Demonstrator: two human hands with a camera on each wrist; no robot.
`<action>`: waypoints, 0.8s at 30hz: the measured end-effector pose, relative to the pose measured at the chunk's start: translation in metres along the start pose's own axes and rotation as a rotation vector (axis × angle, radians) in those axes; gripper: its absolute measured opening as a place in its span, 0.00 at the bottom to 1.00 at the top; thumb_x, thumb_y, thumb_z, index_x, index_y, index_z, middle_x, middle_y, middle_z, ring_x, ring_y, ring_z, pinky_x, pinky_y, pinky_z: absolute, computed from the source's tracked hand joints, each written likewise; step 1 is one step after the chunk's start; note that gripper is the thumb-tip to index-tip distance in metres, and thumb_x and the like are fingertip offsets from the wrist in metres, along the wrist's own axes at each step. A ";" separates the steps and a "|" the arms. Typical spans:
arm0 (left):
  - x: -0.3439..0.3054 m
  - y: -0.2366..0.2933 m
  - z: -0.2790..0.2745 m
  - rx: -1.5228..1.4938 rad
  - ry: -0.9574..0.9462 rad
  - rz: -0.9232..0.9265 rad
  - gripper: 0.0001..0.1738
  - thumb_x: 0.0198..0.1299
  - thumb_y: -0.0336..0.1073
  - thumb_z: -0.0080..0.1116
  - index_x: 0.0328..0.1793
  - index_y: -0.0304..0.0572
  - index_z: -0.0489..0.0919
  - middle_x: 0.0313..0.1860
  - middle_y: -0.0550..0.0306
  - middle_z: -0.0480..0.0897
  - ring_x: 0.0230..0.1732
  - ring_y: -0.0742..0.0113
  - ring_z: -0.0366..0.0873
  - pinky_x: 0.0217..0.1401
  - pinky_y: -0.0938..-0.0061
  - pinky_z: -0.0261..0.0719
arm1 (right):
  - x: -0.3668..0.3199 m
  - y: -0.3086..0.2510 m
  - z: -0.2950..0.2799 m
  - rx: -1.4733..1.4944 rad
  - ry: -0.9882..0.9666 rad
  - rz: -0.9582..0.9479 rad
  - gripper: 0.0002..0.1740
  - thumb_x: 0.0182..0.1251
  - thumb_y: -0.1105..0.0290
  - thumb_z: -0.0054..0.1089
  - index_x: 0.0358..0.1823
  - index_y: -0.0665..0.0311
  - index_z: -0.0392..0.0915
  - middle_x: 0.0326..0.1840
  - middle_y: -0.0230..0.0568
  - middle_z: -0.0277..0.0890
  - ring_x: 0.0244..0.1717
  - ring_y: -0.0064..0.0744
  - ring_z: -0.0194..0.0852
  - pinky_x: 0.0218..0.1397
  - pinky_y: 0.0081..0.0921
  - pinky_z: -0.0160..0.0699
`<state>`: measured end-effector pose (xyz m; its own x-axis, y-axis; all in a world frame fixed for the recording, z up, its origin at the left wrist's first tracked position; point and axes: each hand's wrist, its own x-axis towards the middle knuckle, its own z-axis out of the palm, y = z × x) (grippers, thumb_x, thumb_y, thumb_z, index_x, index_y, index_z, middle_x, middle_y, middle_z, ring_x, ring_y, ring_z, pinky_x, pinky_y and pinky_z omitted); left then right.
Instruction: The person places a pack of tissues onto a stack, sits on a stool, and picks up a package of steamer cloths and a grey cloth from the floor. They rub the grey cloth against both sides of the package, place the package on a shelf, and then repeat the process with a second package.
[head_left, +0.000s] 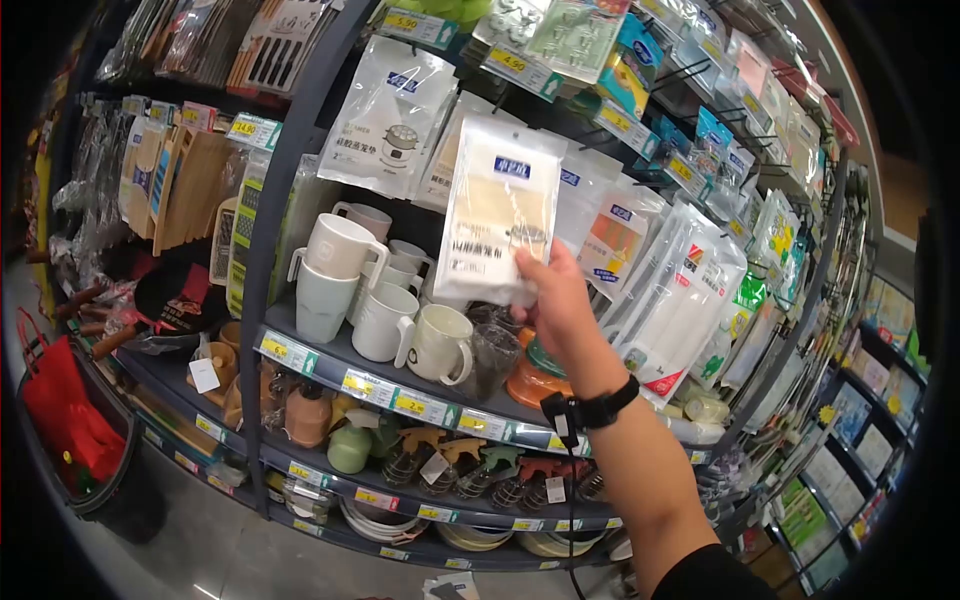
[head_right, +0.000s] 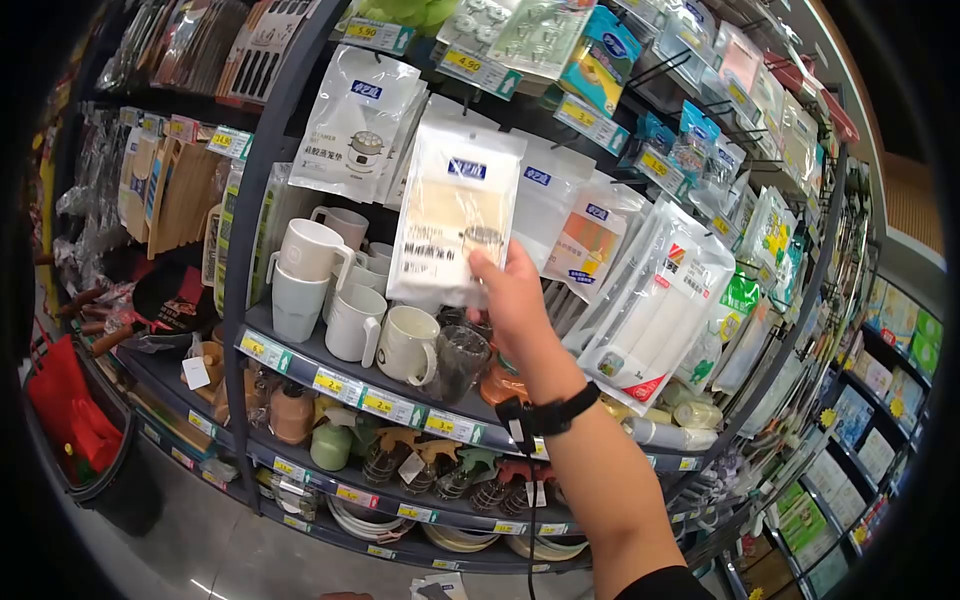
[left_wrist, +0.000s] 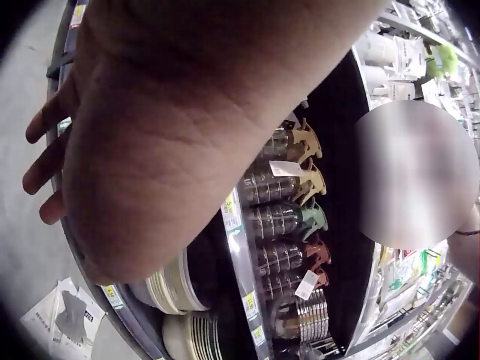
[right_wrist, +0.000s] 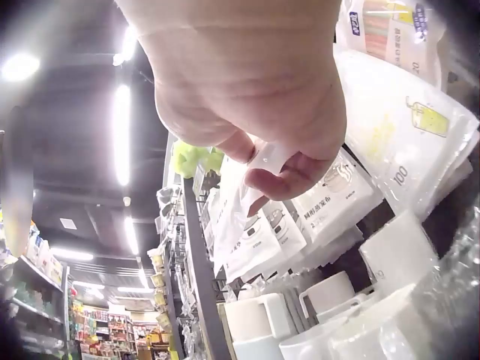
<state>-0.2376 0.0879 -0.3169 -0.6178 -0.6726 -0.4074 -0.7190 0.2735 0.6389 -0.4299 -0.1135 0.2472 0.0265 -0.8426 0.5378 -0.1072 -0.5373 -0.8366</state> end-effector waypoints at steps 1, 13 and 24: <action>0.003 0.000 -0.003 0.000 -0.005 -0.005 0.35 0.72 0.54 0.56 0.78 0.41 0.77 0.74 0.37 0.81 0.75 0.41 0.79 0.77 0.51 0.77 | 0.011 -0.002 0.005 -0.009 -0.004 -0.019 0.17 0.82 0.67 0.61 0.67 0.59 0.73 0.51 0.36 0.87 0.34 0.23 0.83 0.21 0.22 0.74; 0.000 0.006 -0.036 0.000 -0.094 -0.067 0.34 0.72 0.53 0.57 0.79 0.44 0.77 0.73 0.38 0.82 0.74 0.41 0.80 0.76 0.51 0.78 | 0.053 -0.022 0.038 -0.028 0.030 -0.148 0.13 0.83 0.65 0.59 0.63 0.57 0.74 0.51 0.34 0.87 0.37 0.21 0.82 0.24 0.21 0.71; -0.018 0.009 -0.042 -0.035 -0.043 -0.060 0.32 0.71 0.50 0.57 0.76 0.43 0.79 0.73 0.39 0.83 0.74 0.43 0.80 0.77 0.54 0.78 | 0.053 -0.044 0.044 -0.033 0.034 -0.146 0.15 0.81 0.68 0.59 0.64 0.58 0.74 0.51 0.35 0.86 0.36 0.23 0.83 0.23 0.23 0.70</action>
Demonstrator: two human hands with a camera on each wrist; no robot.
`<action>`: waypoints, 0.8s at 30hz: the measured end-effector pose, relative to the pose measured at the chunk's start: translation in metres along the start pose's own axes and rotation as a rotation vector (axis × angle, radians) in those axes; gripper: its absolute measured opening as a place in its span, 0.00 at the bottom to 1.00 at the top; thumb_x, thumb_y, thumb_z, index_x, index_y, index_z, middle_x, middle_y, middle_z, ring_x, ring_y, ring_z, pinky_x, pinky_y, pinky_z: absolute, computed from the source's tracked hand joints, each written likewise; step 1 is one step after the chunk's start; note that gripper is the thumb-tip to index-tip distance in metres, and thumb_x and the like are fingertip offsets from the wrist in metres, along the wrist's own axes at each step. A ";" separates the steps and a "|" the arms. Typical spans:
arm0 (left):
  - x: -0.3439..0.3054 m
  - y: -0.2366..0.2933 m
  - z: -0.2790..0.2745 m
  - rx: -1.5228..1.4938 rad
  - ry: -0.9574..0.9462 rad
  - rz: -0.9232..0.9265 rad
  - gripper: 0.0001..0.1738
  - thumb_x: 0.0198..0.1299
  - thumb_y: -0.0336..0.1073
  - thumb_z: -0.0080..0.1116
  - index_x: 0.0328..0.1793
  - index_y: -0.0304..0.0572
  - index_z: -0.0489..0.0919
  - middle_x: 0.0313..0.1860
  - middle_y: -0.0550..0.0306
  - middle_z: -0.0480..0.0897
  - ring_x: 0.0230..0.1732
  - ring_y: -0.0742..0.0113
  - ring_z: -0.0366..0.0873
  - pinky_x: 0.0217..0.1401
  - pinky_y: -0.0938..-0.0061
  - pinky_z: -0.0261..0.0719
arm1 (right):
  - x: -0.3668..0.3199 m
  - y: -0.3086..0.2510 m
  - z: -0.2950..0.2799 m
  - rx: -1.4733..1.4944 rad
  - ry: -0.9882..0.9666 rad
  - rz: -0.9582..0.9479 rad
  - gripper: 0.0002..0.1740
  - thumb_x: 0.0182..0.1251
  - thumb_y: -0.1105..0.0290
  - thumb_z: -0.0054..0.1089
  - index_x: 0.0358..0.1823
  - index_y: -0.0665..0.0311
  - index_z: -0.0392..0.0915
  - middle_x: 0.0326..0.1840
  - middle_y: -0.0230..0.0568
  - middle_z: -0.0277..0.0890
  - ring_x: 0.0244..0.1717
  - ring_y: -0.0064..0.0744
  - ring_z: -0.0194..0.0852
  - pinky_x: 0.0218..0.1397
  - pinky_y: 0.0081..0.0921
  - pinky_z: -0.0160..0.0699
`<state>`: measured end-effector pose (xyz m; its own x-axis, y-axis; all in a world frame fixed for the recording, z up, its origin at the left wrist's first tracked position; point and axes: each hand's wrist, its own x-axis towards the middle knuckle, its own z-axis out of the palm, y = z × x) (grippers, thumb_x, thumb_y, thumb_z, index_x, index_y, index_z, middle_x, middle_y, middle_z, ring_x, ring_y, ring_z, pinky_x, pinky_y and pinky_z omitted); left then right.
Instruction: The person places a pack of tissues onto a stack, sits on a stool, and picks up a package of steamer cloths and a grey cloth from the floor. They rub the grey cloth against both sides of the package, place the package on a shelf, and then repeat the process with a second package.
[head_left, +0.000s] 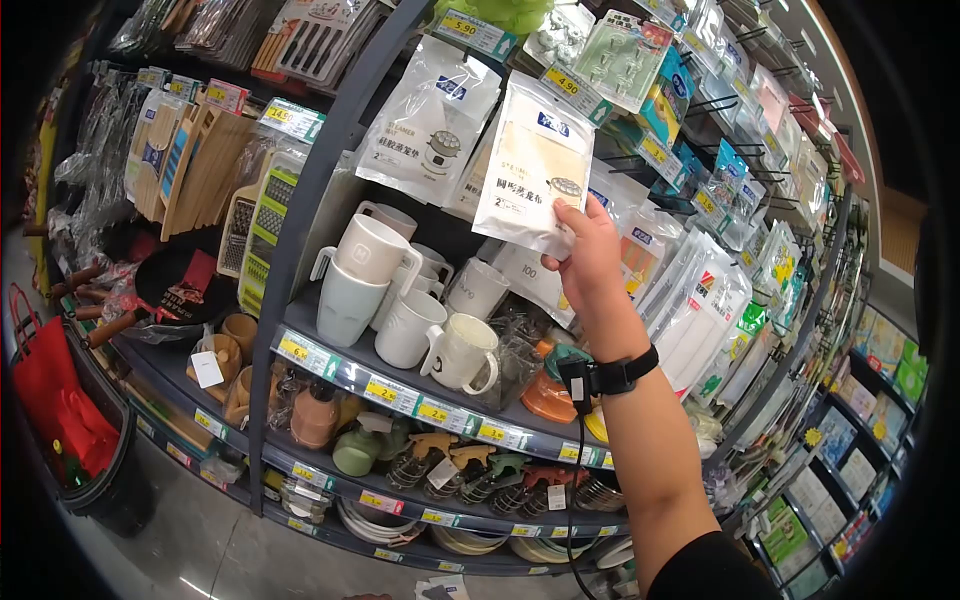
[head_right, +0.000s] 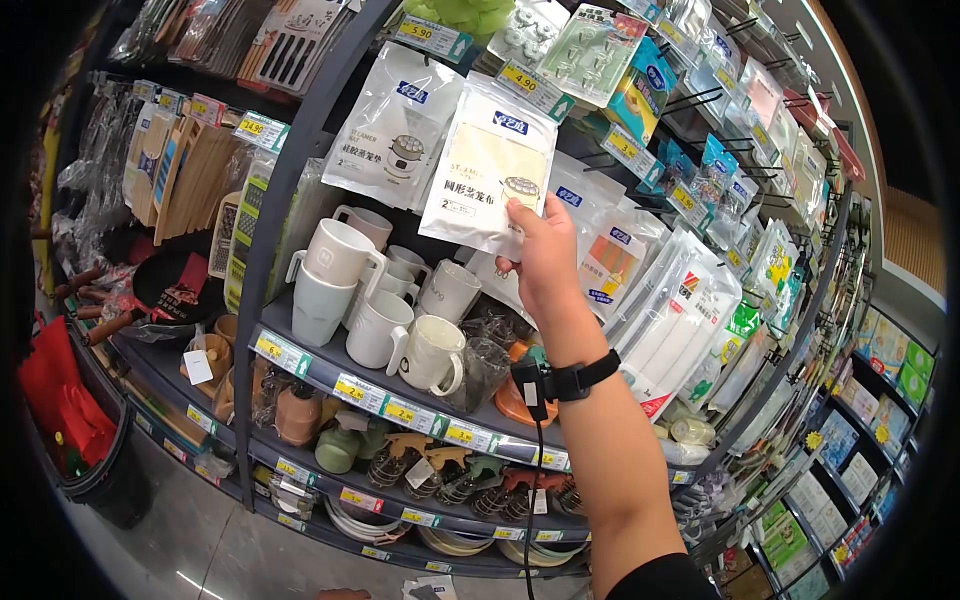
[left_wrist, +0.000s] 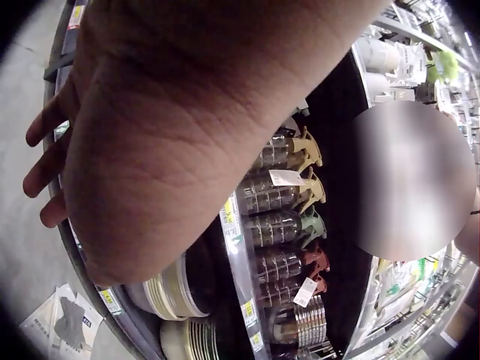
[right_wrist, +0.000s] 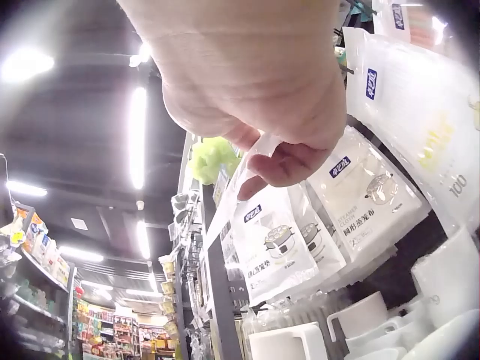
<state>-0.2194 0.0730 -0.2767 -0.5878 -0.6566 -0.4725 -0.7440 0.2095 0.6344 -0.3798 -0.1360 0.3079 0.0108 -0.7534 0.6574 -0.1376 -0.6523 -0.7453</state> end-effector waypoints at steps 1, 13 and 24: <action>0.003 -0.002 0.001 0.005 -0.005 0.004 0.32 0.71 0.50 0.57 0.76 0.43 0.79 0.73 0.39 0.83 0.74 0.43 0.80 0.77 0.53 0.78 | -0.001 -0.002 0.000 -0.001 0.016 0.001 0.15 0.80 0.68 0.59 0.64 0.59 0.73 0.50 0.35 0.86 0.36 0.23 0.83 0.23 0.23 0.70; 0.021 -0.013 0.013 -0.023 -0.013 0.014 0.33 0.71 0.52 0.58 0.76 0.43 0.79 0.75 0.39 0.81 0.76 0.43 0.79 0.78 0.54 0.77 | -0.006 -0.015 -0.010 0.017 0.035 0.023 0.19 0.79 0.70 0.59 0.68 0.61 0.73 0.49 0.37 0.87 0.35 0.24 0.84 0.23 0.24 0.69; 0.016 -0.011 0.020 -0.007 0.065 0.032 0.33 0.71 0.53 0.59 0.75 0.43 0.80 0.75 0.40 0.82 0.75 0.44 0.79 0.78 0.53 0.78 | 0.002 -0.007 -0.008 -0.008 0.048 0.081 0.20 0.79 0.70 0.60 0.68 0.60 0.72 0.50 0.37 0.86 0.37 0.25 0.84 0.24 0.27 0.74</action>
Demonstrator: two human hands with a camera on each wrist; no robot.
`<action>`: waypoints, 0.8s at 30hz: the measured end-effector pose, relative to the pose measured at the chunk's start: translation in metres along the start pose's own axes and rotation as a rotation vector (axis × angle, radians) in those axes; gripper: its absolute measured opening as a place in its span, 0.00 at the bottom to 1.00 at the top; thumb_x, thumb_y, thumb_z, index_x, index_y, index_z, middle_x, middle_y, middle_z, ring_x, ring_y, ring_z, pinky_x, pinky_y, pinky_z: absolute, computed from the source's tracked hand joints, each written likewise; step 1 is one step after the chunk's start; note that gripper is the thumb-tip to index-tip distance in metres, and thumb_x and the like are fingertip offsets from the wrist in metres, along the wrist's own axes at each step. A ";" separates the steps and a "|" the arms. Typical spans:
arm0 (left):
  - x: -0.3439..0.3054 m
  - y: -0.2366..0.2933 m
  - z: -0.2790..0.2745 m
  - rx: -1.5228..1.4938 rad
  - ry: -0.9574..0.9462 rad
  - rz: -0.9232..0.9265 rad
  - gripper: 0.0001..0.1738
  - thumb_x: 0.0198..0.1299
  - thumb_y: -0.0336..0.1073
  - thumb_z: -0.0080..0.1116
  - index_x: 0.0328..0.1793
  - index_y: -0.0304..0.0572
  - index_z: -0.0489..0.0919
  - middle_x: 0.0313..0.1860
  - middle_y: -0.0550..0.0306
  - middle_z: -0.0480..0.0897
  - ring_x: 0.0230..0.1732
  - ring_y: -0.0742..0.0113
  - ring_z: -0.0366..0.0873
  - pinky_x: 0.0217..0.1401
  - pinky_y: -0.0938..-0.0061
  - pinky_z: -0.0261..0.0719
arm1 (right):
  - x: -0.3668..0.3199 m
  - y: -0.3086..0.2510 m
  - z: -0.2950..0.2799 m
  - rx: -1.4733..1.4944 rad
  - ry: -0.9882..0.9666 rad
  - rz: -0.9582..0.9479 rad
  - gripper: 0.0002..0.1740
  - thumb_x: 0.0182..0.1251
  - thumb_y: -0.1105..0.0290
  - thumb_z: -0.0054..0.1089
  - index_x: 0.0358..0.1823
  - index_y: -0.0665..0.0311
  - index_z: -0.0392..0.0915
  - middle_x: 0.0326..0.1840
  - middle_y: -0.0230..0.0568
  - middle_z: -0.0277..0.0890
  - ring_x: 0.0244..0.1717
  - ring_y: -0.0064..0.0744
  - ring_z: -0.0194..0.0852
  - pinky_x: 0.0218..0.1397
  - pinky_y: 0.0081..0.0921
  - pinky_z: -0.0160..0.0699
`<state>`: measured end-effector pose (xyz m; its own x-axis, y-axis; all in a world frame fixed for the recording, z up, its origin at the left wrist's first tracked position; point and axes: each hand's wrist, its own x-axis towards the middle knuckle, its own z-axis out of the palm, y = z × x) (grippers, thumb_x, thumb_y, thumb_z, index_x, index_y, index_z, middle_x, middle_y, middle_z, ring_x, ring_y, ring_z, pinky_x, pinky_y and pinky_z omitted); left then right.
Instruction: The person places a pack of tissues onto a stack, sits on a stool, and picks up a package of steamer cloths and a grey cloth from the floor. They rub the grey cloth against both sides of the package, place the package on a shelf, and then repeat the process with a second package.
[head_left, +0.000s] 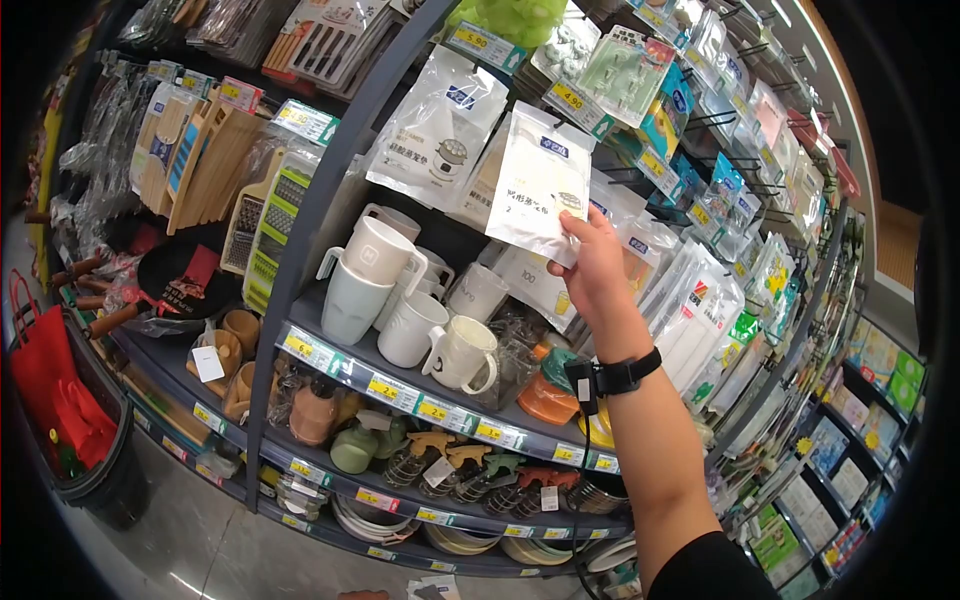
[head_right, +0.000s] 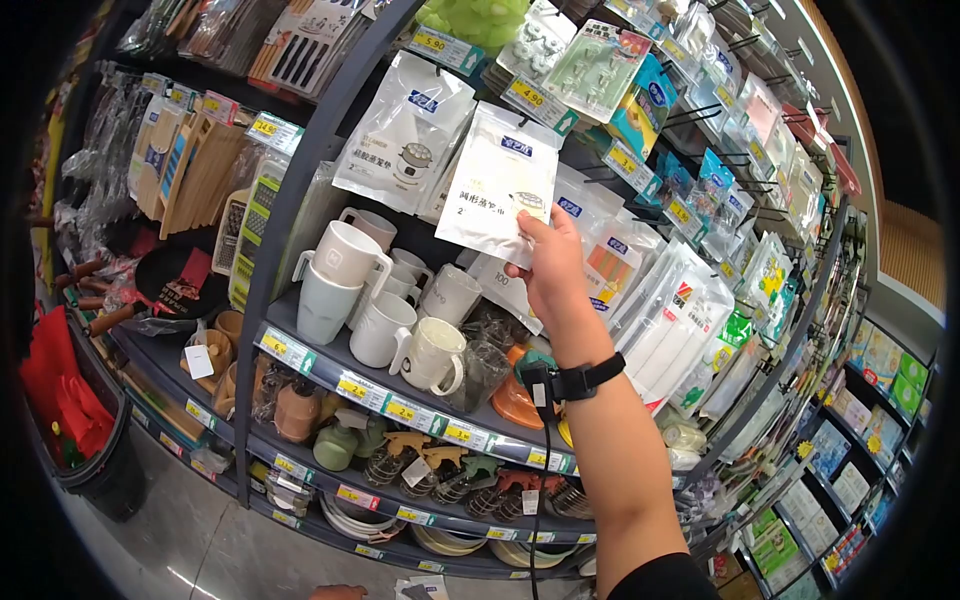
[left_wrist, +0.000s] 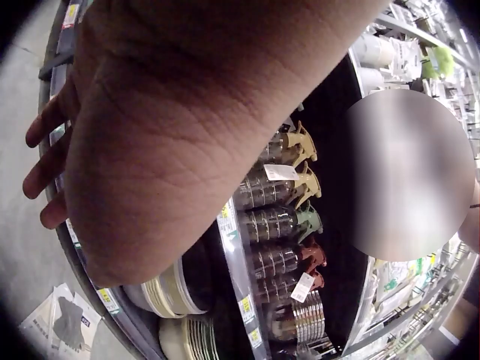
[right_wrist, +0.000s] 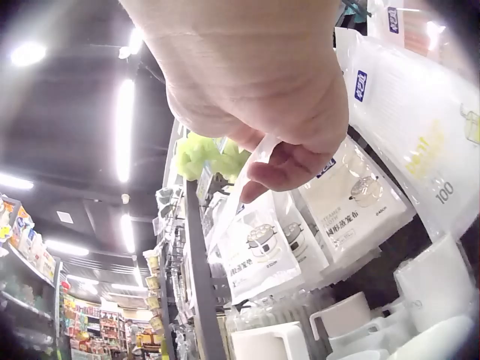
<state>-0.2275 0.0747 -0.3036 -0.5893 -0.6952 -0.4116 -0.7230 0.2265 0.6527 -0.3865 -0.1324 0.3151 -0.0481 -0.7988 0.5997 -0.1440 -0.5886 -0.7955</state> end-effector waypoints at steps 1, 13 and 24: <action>-0.001 0.004 -0.003 0.023 -0.014 -0.004 0.32 0.71 0.53 0.59 0.75 0.43 0.80 0.75 0.41 0.82 0.75 0.44 0.79 0.77 0.53 0.78 | 0.005 0.005 0.001 -0.009 0.019 0.005 0.20 0.79 0.70 0.60 0.69 0.60 0.71 0.50 0.37 0.86 0.37 0.26 0.84 0.25 0.27 0.75; -0.015 0.009 -0.012 0.030 0.016 0.006 0.32 0.72 0.53 0.59 0.75 0.42 0.80 0.74 0.40 0.82 0.74 0.44 0.80 0.77 0.53 0.78 | 0.097 0.082 -0.003 -0.432 0.150 0.099 0.36 0.76 0.60 0.65 0.78 0.68 0.65 0.65 0.49 0.81 0.57 0.42 0.84 0.56 0.44 0.87; -0.025 0.014 0.004 0.054 0.119 0.062 0.28 0.70 0.49 0.59 0.71 0.42 0.83 0.70 0.40 0.85 0.71 0.40 0.82 0.74 0.51 0.79 | -0.206 0.022 -0.025 -0.599 -0.580 -0.177 0.13 0.77 0.67 0.68 0.58 0.63 0.86 0.45 0.35 0.87 0.44 0.26 0.84 0.53 0.30 0.85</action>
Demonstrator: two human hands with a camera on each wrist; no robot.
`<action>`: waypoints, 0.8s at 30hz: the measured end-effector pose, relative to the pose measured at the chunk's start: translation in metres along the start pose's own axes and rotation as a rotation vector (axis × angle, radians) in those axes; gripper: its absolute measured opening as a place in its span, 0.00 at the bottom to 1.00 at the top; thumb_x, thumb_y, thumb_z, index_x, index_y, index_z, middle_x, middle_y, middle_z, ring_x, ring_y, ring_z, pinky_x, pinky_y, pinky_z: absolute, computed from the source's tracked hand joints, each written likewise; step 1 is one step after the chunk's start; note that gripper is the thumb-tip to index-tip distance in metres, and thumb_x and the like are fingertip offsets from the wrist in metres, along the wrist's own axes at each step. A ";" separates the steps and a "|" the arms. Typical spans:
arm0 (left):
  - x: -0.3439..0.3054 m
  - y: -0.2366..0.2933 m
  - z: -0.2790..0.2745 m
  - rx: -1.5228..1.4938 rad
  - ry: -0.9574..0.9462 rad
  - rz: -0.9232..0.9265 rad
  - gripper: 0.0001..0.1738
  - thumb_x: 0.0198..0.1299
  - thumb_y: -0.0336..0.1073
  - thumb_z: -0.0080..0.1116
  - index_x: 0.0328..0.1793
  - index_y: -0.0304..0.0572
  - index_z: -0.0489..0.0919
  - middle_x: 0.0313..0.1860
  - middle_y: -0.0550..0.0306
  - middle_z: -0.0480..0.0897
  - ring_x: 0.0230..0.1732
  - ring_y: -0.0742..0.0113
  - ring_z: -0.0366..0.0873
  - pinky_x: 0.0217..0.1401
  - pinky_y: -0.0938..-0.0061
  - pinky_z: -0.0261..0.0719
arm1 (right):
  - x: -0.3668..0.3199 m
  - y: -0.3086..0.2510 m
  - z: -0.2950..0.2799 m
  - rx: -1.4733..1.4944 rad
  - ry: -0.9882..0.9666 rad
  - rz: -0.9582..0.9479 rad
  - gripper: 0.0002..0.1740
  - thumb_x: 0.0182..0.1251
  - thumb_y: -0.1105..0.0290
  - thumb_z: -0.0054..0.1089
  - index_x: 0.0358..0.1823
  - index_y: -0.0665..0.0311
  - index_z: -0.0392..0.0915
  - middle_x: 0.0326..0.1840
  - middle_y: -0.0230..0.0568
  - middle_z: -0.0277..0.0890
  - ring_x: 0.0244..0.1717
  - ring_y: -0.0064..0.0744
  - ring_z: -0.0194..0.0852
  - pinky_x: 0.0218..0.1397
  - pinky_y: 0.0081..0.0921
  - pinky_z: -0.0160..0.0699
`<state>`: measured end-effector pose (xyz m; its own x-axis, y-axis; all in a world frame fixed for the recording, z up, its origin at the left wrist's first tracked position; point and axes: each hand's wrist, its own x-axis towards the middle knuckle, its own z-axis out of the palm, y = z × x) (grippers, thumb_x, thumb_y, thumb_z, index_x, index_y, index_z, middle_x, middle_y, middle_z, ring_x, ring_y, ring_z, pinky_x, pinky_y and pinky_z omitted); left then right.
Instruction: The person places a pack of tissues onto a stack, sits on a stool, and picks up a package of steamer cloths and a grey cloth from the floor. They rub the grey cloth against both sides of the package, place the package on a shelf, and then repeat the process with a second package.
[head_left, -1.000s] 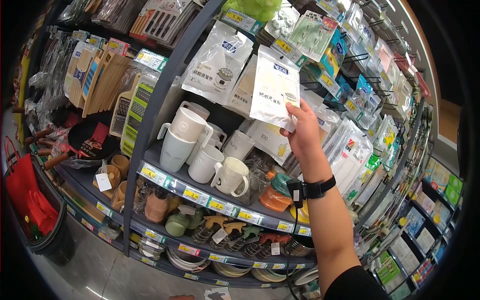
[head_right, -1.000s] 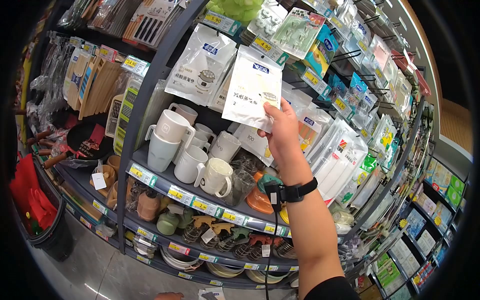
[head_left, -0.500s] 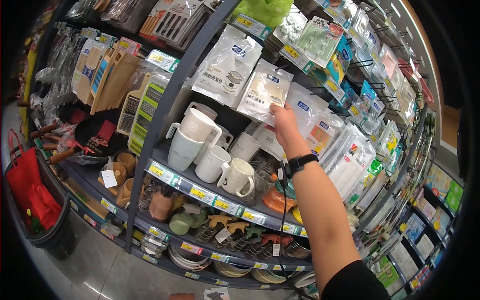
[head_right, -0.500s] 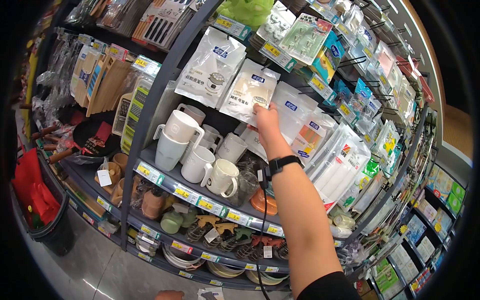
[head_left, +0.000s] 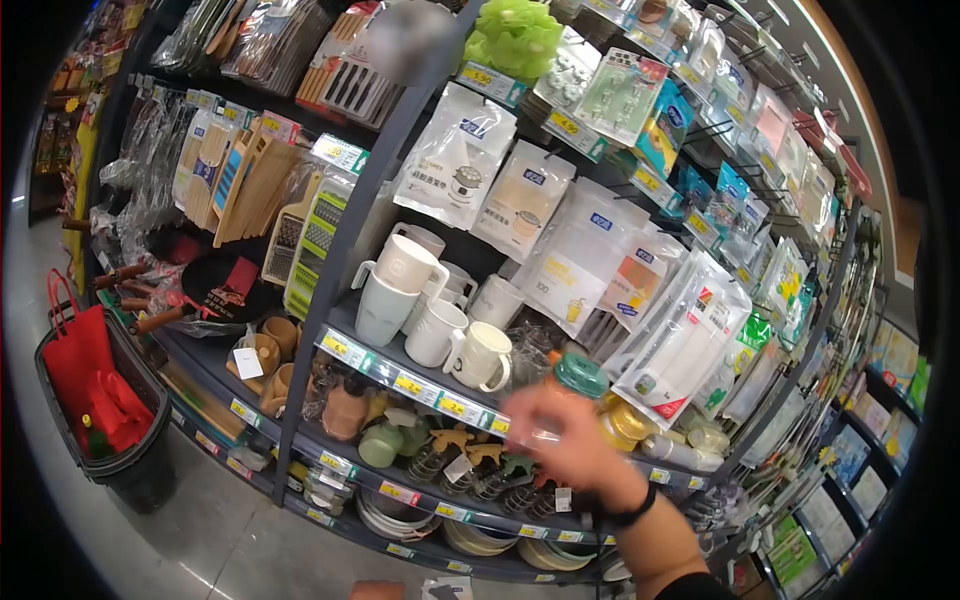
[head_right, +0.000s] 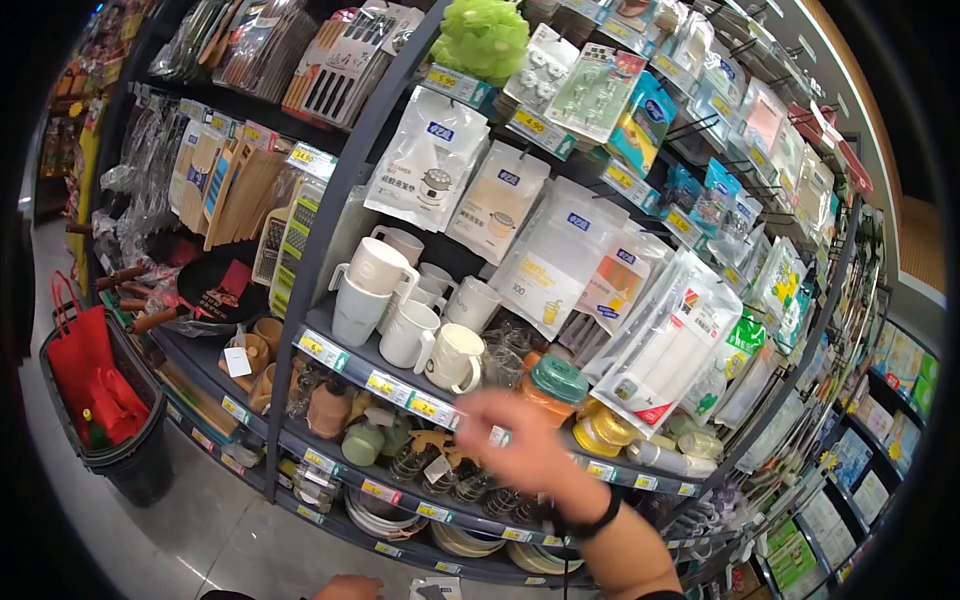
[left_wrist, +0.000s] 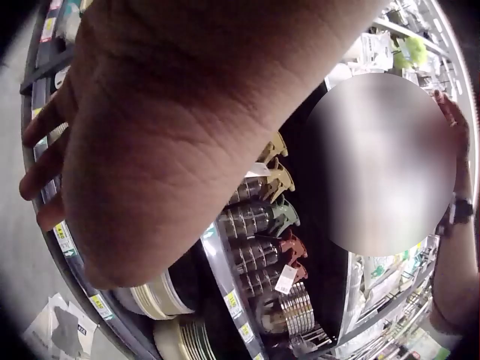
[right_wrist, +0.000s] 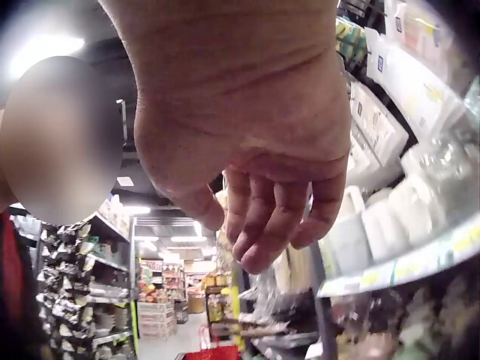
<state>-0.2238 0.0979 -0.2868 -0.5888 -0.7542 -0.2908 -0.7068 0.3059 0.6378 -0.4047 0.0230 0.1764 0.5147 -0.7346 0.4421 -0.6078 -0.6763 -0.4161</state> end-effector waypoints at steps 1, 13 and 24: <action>-0.002 0.004 -0.001 0.017 -0.002 0.009 0.27 0.70 0.48 0.59 0.70 0.43 0.83 0.70 0.40 0.85 0.71 0.40 0.82 0.74 0.50 0.79 | -0.031 -0.036 0.012 0.067 -0.223 0.175 0.12 0.77 0.66 0.68 0.55 0.64 0.87 0.44 0.39 0.89 0.44 0.32 0.88 0.51 0.32 0.87; -0.042 -0.019 0.075 0.209 -0.265 -0.052 0.29 0.73 0.53 0.57 0.72 0.42 0.80 0.67 0.38 0.85 0.69 0.40 0.83 0.72 0.48 0.81 | -0.288 0.123 0.185 0.329 -0.245 0.568 0.27 0.76 0.54 0.69 0.22 0.61 0.71 0.17 0.29 0.62 0.23 0.22 0.56 0.25 0.37 0.62; 0.017 0.054 0.092 -0.013 -0.514 -0.273 0.34 0.76 0.55 0.61 0.81 0.48 0.74 0.62 0.43 0.89 0.65 0.43 0.86 0.69 0.56 0.82 | -0.359 0.222 0.164 0.759 0.176 0.835 0.17 0.78 0.64 0.69 0.33 0.62 0.72 0.21 0.21 0.70 0.23 0.12 0.59 0.26 0.22 0.59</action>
<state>-0.3079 0.1544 -0.3231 -0.5028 -0.4248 -0.7528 -0.8568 0.1301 0.4989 -0.6253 0.1272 -0.2053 -0.0065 -0.9930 -0.1182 -0.1670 0.1176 -0.9789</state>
